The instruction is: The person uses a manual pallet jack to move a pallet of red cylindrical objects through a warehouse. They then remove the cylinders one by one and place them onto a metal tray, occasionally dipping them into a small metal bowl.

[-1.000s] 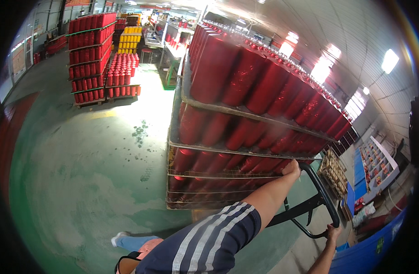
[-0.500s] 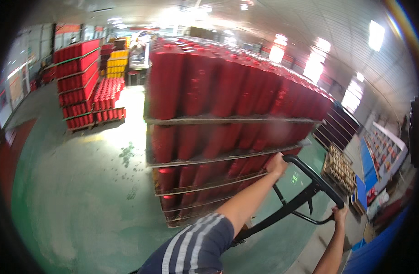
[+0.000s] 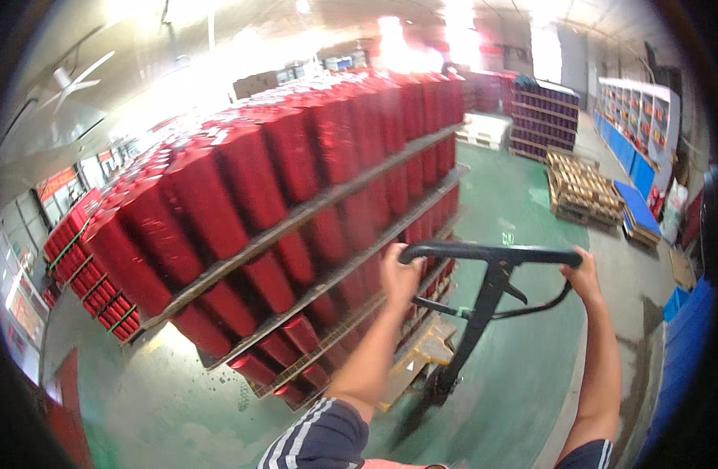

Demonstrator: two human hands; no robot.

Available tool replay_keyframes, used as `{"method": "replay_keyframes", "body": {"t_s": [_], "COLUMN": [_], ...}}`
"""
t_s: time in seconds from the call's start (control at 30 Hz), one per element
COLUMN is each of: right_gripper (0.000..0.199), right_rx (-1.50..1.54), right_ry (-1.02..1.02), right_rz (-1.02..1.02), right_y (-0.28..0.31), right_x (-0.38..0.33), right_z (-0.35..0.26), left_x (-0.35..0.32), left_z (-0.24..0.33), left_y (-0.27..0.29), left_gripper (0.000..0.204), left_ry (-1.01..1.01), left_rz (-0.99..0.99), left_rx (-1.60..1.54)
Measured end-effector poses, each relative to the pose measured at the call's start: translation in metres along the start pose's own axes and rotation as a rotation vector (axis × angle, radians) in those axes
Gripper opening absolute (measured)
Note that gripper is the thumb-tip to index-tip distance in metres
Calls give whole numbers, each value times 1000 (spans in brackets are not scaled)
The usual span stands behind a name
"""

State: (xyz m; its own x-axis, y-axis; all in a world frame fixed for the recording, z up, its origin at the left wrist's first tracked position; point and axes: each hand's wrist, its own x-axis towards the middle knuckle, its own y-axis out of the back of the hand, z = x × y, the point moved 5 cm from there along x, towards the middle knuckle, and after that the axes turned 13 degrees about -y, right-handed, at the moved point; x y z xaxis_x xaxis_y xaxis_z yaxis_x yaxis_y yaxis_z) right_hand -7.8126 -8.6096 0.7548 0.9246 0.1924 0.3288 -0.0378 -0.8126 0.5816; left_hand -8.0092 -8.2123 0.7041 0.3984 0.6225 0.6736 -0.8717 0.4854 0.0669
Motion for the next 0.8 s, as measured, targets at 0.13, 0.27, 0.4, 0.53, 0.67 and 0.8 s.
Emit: {"method": "replay_keyframes", "body": {"t_s": [0.13, 0.27, 0.4, 0.53, 0.67, 0.8], "right_gripper": [27, 18, 13, 15, 21, 14], "right_rx": [50, -6, 55, 91, 162, 259], "right_ry": [94, 99, 40, 84, 129, 224], "right_rz": [-24, -228, -274, -337, -464, -552], "right_y": [-22, -54, -83, -111, -138, -170], "right_x": [51, 108, 155, 198, 245, 288], "right_z": [-13, -16, -18, -21, -11, -7], "left_x": [9, 10, 14, 5, -17, -38], "left_z": [-8, 0, -27, -14, -3, 17], "left_y": [-6, -15, -12, -22, -46, -76], "left_gripper": [22, 16, 17, 2, 11, 9], "left_ry": [-49, -13, 8, -12, -29, 38], "left_rz": [83, 244, 348, 439, 435, 567], "left_rx": [-125, -259, -139, -48, 47, 148]}}
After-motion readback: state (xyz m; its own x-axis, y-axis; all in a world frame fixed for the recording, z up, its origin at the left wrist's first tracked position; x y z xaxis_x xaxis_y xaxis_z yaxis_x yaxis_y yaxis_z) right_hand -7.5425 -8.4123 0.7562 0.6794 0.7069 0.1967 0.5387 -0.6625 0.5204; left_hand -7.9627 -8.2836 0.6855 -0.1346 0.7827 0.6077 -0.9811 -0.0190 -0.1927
